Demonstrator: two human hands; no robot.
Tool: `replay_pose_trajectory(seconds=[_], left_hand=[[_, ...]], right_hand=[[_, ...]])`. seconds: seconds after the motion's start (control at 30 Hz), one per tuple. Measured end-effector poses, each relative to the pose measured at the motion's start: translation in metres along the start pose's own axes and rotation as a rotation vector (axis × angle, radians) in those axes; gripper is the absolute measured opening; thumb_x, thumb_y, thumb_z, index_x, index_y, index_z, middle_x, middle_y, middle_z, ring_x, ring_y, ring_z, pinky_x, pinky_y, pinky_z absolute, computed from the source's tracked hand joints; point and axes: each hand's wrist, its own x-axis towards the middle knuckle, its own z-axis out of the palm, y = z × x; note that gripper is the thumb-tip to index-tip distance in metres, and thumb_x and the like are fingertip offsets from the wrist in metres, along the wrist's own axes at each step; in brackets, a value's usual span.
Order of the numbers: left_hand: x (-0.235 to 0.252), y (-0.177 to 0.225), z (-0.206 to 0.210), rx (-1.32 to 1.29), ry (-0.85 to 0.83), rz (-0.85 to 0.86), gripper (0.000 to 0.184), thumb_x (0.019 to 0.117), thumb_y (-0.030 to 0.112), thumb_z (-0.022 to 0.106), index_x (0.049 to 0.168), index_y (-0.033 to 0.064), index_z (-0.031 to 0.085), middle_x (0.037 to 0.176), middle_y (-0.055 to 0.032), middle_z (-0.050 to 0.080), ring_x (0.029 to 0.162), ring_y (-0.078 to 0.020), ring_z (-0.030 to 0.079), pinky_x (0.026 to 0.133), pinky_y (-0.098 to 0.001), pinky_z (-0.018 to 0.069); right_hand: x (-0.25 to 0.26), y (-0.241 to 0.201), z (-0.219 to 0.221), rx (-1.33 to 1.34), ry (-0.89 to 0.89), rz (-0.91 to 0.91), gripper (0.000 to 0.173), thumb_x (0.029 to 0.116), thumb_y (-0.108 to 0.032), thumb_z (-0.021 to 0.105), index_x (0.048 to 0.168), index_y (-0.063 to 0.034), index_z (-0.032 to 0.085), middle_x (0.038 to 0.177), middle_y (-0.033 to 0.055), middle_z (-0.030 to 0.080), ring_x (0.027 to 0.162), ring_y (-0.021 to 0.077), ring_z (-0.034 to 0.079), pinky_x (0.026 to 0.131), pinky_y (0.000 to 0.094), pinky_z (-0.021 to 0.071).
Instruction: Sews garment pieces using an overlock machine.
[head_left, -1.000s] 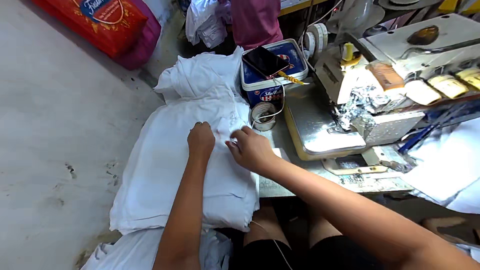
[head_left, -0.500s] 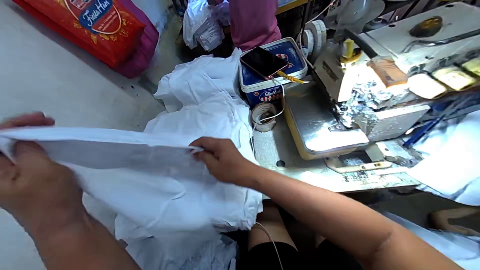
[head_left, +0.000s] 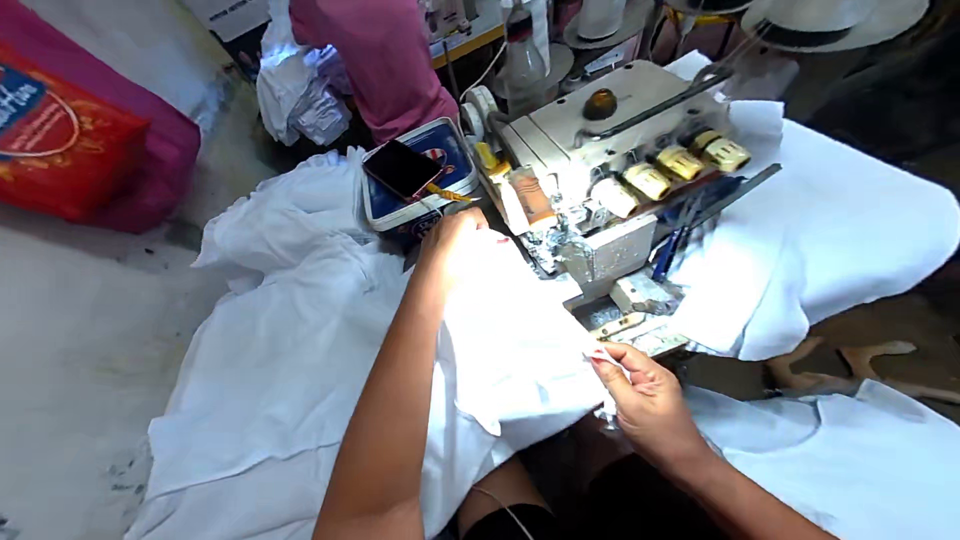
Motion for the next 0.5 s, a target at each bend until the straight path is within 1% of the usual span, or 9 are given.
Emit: replay_pose_trajectory(seconds=[0.1, 0.17, 0.2, 0.3, 0.33, 0.4, 0.43, 0.47, 0.5], left_hand=[[-0.003, 0.022, 0.004, -0.022, 0.087, -0.119, 0.031, 0.0996, 0.016, 0.064, 0.121, -0.0056, 0.063, 0.12, -0.0298, 0.065, 0.12, -0.0453, 0.059, 0.1, -0.0621, 0.0441], [0.015, 0.021, 0.015, 0.033, 0.118, -0.174, 0.037, 0.0993, 0.019, 0.065, 0.13, -0.0022, 0.06, 0.123, -0.0262, 0.066, 0.121, -0.0427, 0.061, 0.099, -0.061, 0.047], [0.023, 0.019, 0.02, 0.035, 0.135, -0.194, 0.041, 0.0982, 0.02, 0.066, 0.132, -0.0016, 0.059, 0.123, -0.026, 0.066, 0.12, -0.043, 0.062, 0.098, -0.0617, 0.0479], [0.032, 0.018, 0.029, 0.033, 0.181, -0.225, 0.044, 0.0988, 0.021, 0.064, 0.136, 0.0, 0.056, 0.125, -0.025, 0.066, 0.121, -0.0422, 0.062, 0.097, -0.0617, 0.0483], [0.029, 0.017, 0.03, 0.032, 0.192, -0.217, 0.045, 0.0998, 0.022, 0.063, 0.138, -0.0003, 0.055, 0.126, -0.0256, 0.065, 0.122, -0.0425, 0.062, 0.098, -0.0618, 0.048], [0.009, 0.017, 0.032, 0.036, 0.272, -0.166, 0.045, 0.1012, 0.024, 0.062, 0.138, -0.0008, 0.054, 0.13, -0.0277, 0.061, 0.124, -0.0437, 0.059, 0.101, -0.0612, 0.0461], [-0.009, 0.016, 0.036, 0.032, 0.372, -0.098, 0.044, 0.1014, 0.024, 0.062, 0.137, -0.0017, 0.056, 0.132, -0.0293, 0.059, 0.125, -0.0455, 0.057, 0.102, -0.0613, 0.0442], [-0.029, 0.015, 0.043, 0.019, 0.501, -0.008, 0.041, 0.1004, 0.022, 0.062, 0.133, -0.0026, 0.06, 0.129, -0.0295, 0.059, 0.123, -0.0459, 0.057, 0.1, -0.0604, 0.0445], [-0.049, 0.017, 0.052, 0.005, 0.605, 0.076, 0.036, 0.0995, 0.022, 0.062, 0.126, -0.0029, 0.063, 0.124, -0.0272, 0.062, 0.118, -0.0429, 0.06, 0.099, -0.0574, 0.0473]], right_hand=[[0.007, 0.001, 0.002, -0.002, 0.081, -0.065, 0.012, 0.0981, -0.001, 0.055, 0.1, 0.001, 0.067, 0.094, -0.0071, 0.07, 0.088, -0.0087, 0.065, 0.083, 0.0106, 0.0546], [0.014, 0.004, 0.003, -0.008, 0.099, -0.076, 0.013, 0.0983, -0.001, 0.055, 0.1, 0.0021, 0.067, 0.094, -0.0067, 0.07, 0.088, -0.0093, 0.064, 0.083, 0.0098, 0.0539], [0.017, 0.007, 0.004, -0.008, 0.105, -0.083, 0.013, 0.0987, 0.0, 0.055, 0.1, 0.0025, 0.067, 0.094, -0.0064, 0.07, 0.088, -0.0095, 0.064, 0.083, 0.0095, 0.0538], [0.024, 0.018, 0.005, -0.034, 0.098, -0.096, 0.014, 0.0986, -0.001, 0.055, 0.101, 0.006, 0.067, 0.095, -0.0024, 0.071, 0.089, -0.0094, 0.064, 0.084, 0.0096, 0.0532], [0.025, 0.021, 0.004, -0.049, 0.079, -0.06, 0.016, 0.0997, -0.004, 0.055, 0.104, 0.0069, 0.067, 0.094, -0.0018, 0.07, 0.087, -0.0094, 0.063, 0.083, 0.0094, 0.0526], [0.025, 0.022, -0.003, -0.076, 0.025, 0.057, 0.023, 0.1039, -0.014, 0.052, 0.109, 0.0055, 0.062, 0.083, -0.0051, 0.062, 0.073, -0.0086, 0.057, 0.071, 0.0102, 0.0486], [0.024, 0.022, -0.009, -0.097, -0.008, 0.091, 0.022, 0.1048, -0.018, 0.049, 0.107, 0.0017, 0.06, 0.078, -0.0075, 0.059, 0.068, -0.0081, 0.056, 0.066, 0.0106, 0.0481], [0.021, 0.022, -0.015, -0.117, -0.028, 0.092, 0.021, 0.1043, -0.018, 0.049, 0.102, -0.0008, 0.061, 0.076, -0.0086, 0.059, 0.066, -0.0082, 0.055, 0.064, 0.0101, 0.0477], [0.018, 0.022, -0.02, -0.14, -0.034, 0.073, 0.02, 0.1032, -0.016, 0.051, 0.098, -0.0016, 0.063, 0.075, -0.0086, 0.061, 0.066, -0.0087, 0.056, 0.064, 0.0093, 0.0473]])
